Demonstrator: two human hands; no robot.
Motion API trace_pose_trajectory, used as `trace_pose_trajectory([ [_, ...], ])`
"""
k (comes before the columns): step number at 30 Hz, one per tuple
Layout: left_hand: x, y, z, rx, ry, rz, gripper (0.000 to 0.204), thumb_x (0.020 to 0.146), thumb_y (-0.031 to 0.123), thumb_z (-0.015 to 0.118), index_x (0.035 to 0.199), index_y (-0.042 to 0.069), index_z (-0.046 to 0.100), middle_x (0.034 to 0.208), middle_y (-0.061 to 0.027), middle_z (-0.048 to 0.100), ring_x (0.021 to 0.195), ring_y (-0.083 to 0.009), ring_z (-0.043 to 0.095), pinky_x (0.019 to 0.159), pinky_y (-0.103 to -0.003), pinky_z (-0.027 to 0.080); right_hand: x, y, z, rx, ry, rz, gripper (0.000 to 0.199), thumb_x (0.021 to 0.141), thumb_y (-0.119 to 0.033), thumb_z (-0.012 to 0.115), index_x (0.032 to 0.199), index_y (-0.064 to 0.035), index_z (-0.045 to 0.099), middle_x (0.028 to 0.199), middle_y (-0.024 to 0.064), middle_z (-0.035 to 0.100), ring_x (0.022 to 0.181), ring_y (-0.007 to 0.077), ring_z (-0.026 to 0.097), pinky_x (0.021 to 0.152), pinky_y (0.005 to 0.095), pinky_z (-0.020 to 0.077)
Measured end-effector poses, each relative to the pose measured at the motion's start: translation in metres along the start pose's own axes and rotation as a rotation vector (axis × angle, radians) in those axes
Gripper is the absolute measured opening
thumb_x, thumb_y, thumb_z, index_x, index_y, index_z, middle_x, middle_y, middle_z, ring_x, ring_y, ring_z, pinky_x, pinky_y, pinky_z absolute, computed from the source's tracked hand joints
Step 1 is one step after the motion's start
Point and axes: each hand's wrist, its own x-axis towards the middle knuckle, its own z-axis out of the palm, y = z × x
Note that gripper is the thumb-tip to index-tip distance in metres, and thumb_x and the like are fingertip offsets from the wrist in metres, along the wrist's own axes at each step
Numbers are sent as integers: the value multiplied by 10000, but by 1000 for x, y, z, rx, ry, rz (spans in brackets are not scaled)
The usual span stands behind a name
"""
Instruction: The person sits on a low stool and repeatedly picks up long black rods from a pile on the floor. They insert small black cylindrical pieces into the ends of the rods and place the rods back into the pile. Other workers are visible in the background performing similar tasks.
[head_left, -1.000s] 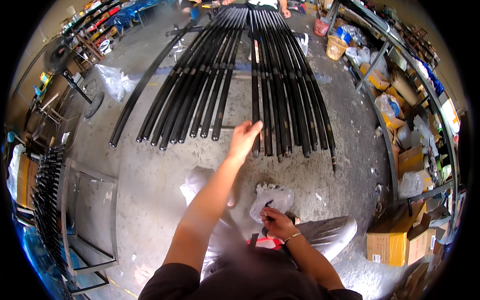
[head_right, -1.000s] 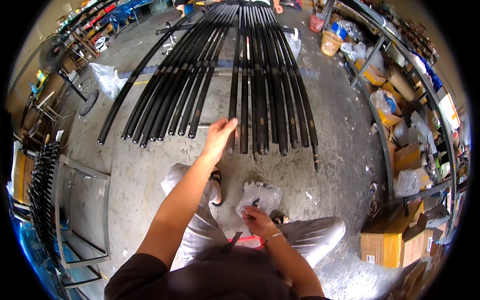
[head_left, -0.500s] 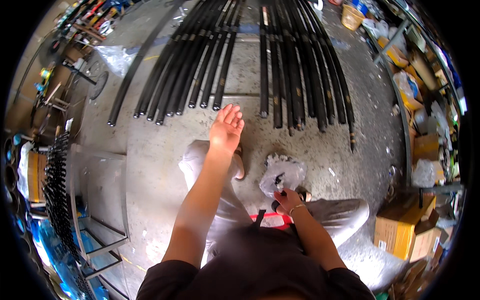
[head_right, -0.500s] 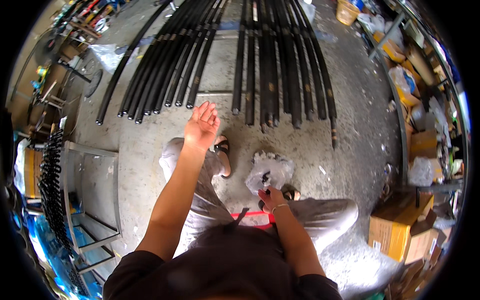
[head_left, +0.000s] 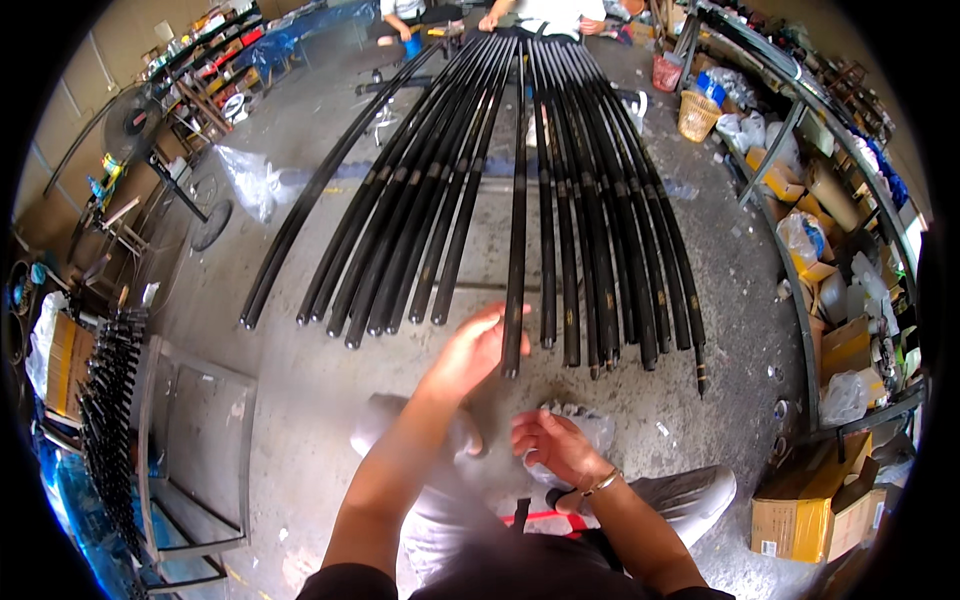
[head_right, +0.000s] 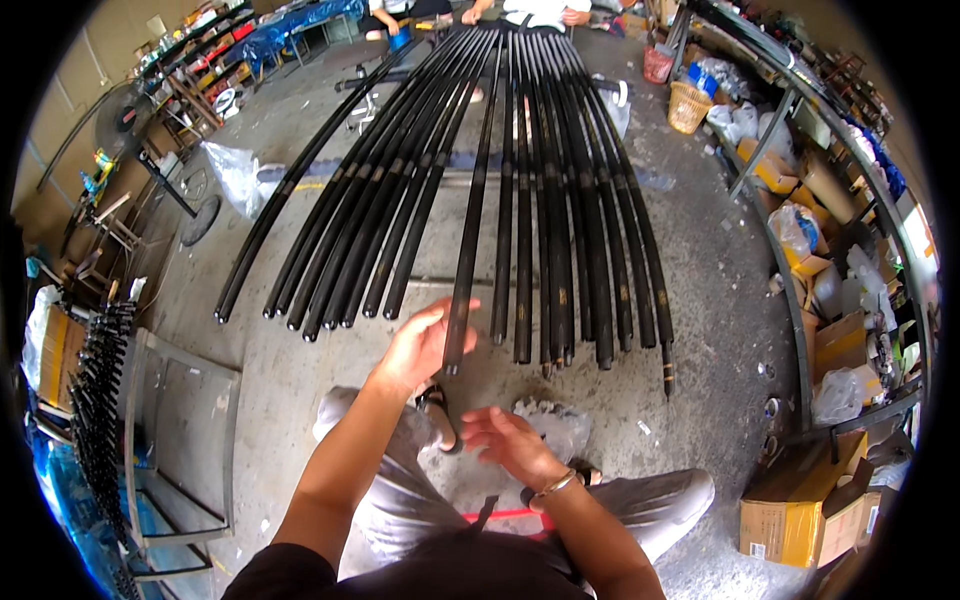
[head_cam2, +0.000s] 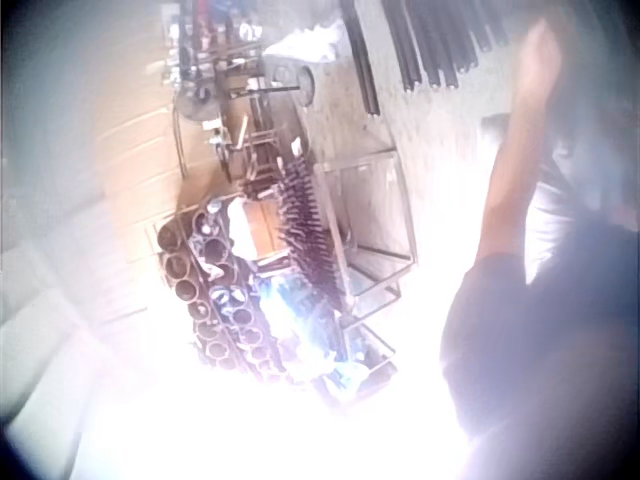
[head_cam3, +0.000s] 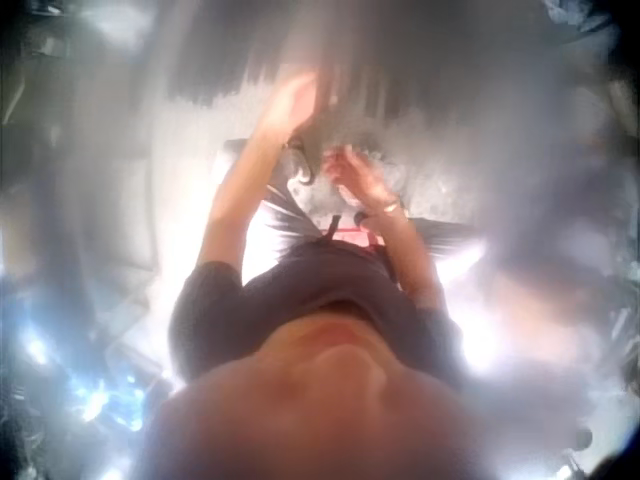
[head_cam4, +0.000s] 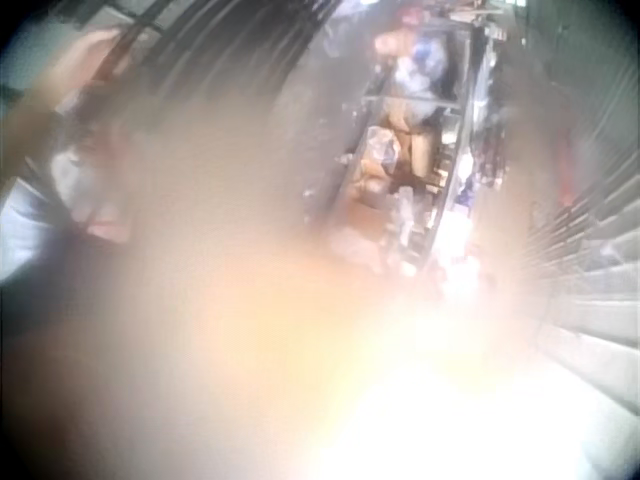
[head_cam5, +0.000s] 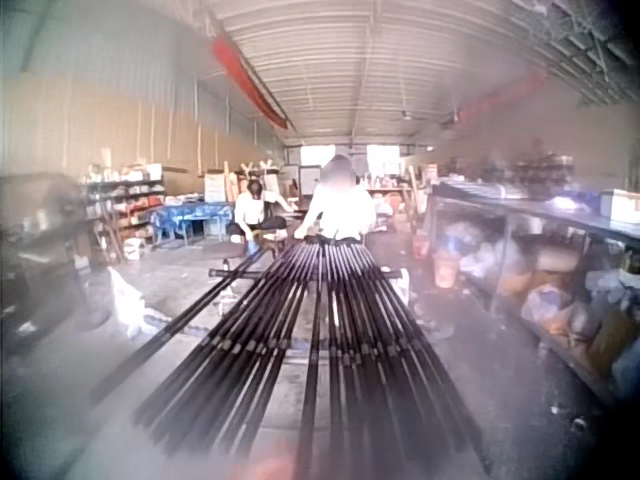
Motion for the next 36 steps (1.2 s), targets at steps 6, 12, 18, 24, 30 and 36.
trace_pose_trajectory([
  [6,-2,17,20,401,159,-122,343,920,368,517,1001,35,537,784,-121,614,659,-172,603,534,-272,495,33,-38,75,355,-145,-62,538,921,-509,400,1182,-52,515,976,16,559,793,111,515,585,230,420],
  [12,-2,3,13,207,124,-37,288,914,306,544,984,27,551,807,-112,614,740,-174,601,612,-266,488,25,-27,92,740,-228,-37,438,930,-427,442,1071,-22,529,826,-8,428,656,79,409,457,149,357],
  [18,-1,1,13,132,155,-26,262,902,285,566,952,28,563,773,-101,610,703,-170,598,566,-275,494,24,-26,103,726,-33,-119,380,914,-369,517,999,0,538,775,-7,411,634,78,408,493,163,369],
  [24,-6,2,12,143,138,-52,220,911,260,558,906,40,546,762,-82,601,717,-163,587,642,-281,474,21,-23,105,292,322,-223,359,905,-366,547,956,-12,585,789,17,529,654,91,467,537,199,395],
  [30,-12,6,14,211,213,-67,210,912,259,559,881,53,535,762,-72,595,724,-152,582,667,-273,456,23,-29,113,303,221,-122,385,906,-387,535,998,-16,577,854,19,557,721,113,496,587,203,418],
  [36,-10,-3,10,286,191,-15,257,897,292,577,909,37,554,755,-67,584,706,-145,579,576,-254,478,27,-10,89,478,72,-141,493,915,-493,435,1050,-35,556,881,3,523,770,120,480,613,212,421],
])
